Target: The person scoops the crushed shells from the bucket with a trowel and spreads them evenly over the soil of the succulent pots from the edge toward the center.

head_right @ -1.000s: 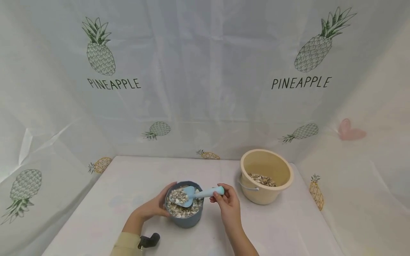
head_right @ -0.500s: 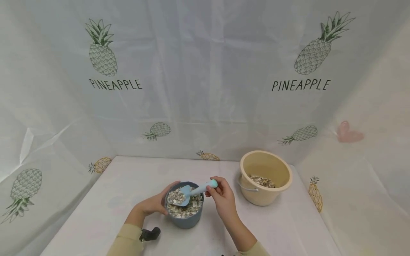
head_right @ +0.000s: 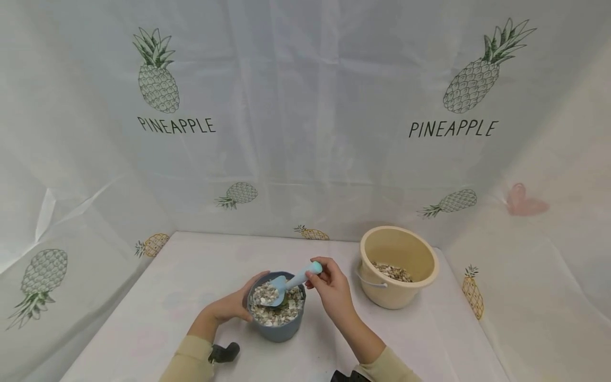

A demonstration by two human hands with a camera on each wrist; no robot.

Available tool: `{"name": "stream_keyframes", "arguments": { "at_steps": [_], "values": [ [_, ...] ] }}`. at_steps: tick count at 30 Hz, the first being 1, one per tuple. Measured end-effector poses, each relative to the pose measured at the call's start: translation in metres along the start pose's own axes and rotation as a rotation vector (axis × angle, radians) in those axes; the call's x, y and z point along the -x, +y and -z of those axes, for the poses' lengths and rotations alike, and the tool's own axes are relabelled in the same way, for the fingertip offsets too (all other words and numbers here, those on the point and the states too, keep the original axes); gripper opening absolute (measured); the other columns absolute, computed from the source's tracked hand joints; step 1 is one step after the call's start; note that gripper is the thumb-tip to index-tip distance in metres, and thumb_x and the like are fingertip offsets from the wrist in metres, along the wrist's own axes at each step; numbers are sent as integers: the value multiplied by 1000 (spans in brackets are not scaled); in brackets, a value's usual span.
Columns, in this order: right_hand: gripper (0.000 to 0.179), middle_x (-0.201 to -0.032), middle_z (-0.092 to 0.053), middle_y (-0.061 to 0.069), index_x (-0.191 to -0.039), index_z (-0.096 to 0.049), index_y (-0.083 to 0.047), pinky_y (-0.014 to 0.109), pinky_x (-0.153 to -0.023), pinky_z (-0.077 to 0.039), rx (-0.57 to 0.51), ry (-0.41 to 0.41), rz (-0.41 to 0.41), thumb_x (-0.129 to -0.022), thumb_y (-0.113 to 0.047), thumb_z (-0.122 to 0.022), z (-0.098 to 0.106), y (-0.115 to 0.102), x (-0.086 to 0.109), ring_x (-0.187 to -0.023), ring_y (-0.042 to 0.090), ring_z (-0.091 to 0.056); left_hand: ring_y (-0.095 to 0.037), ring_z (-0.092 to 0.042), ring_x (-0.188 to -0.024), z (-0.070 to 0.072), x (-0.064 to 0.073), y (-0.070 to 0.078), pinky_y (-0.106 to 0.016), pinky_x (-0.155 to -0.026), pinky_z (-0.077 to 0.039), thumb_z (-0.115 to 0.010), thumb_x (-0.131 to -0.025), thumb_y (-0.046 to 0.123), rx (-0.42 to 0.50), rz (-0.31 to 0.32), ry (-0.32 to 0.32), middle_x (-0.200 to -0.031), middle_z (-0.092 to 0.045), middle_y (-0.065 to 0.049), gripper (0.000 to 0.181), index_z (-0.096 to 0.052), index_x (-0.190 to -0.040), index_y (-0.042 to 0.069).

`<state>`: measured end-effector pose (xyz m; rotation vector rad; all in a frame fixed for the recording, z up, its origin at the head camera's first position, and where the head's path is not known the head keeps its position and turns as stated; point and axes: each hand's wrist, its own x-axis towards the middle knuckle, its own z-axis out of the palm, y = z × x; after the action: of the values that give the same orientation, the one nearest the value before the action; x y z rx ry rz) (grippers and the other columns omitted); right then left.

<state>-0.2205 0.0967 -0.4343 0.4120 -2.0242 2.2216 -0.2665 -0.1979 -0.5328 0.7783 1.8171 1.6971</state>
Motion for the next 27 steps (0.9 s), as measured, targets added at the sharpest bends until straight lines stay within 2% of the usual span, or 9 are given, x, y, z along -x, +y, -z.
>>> {"name": "stream_keyframes", "arguments": {
  "at_steps": [5,12,18,22,27],
  "values": [
    [27,-93,-60,20,-119,-56,5,31,-72,-57,23,-22,-10,-93,3,-62,-2,-4,-4,-76,20,-65,-43,0,-144,-2,1,-1,-67,-109,-13,-89,-72,26,13,12,7,-162,0,-11,120,-5,-158,30],
    [26,-92,-61,19,-119,-58,2,31,-71,-57,91,-39,-7,-94,1,-62,-4,-8,-10,-76,21,-65,-45,-4,-143,-5,4,4,-62,-110,-20,-87,-74,16,8,30,14,-161,2,-15,122,0,-158,28],
    [27,-90,-60,17,-119,-57,3,30,-70,-56,76,-36,-11,-93,4,-61,-3,-5,-14,-74,19,-65,-45,-9,-143,-8,5,13,-64,-107,-25,-87,-75,22,-47,45,41,-160,-2,-17,117,-5,-157,31],
    [27,-92,-60,18,-120,-57,4,30,-70,-56,74,-41,-6,-93,2,-62,-2,-4,-15,-75,19,-65,-43,-13,-142,-8,5,11,-58,-107,-28,-86,-76,20,-15,49,43,-159,-6,-18,114,-7,-156,33],
    [27,-92,-61,17,-120,-58,2,31,-71,-57,90,-50,-9,-93,-1,-63,-3,-4,-17,-75,20,-65,-41,-15,-142,-8,4,8,-55,-108,-27,-86,-76,30,12,54,18,-158,-7,-17,114,-6,-156,37]
  ]
}}
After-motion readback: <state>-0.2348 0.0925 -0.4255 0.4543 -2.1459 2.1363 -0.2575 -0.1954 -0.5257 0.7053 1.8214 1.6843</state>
